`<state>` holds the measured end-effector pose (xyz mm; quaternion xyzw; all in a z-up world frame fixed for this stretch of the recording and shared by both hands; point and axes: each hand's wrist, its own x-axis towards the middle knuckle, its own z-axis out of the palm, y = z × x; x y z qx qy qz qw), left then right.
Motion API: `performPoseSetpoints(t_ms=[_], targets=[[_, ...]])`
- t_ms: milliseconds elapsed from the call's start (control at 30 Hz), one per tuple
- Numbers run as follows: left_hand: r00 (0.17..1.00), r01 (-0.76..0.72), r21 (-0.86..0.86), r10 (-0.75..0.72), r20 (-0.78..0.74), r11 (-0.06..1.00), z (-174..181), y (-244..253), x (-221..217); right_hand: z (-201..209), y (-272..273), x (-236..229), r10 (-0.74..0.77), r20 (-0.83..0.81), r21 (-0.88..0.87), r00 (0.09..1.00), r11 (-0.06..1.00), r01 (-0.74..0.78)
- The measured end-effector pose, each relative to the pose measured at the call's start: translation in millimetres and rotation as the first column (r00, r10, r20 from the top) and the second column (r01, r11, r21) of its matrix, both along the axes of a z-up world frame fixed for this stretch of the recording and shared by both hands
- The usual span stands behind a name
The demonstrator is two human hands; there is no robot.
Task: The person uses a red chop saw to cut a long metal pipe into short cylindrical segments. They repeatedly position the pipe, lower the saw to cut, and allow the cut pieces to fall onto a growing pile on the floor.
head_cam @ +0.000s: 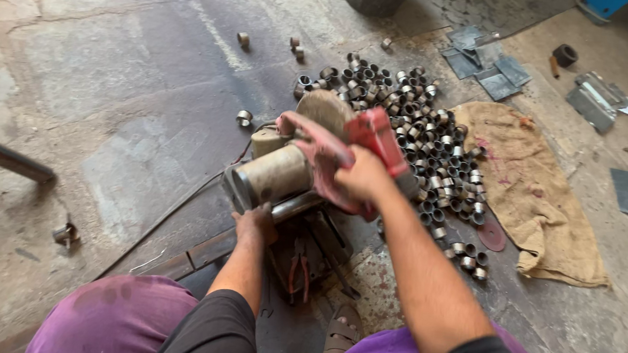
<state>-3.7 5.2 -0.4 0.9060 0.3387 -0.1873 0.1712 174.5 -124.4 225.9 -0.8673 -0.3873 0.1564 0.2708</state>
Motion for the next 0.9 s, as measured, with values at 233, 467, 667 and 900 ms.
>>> performPoseSetpoints(t_ms=[233, 467, 667, 900], targets=[[0.990, -0.061, 0.066, 0.052, 0.132, 0.996, 9, -4, -12, 68, 72, 17, -0.016, -0.163, -0.111, 0.987, 0.994, -0.002], [0.978, -0.014, 0.092, -0.005, 0.208, 0.996, 27, -5, -25, 79, 91, 25, 0.004, -0.217, -0.130, 0.976, 0.991, -0.032], [0.864, 0.494, 0.122, -0.502, 0.038, 0.861, 26, -38, -20, 83, 91, 24, 0.020, -0.156, -0.159, 0.988, 0.986, -0.045], [0.940, 0.340, -0.133, -0.340, 0.022, 0.931, -5, -131, -48, 80, 89, 24, 0.048, -0.153, -0.140, 0.987, 0.988, -0.070]])
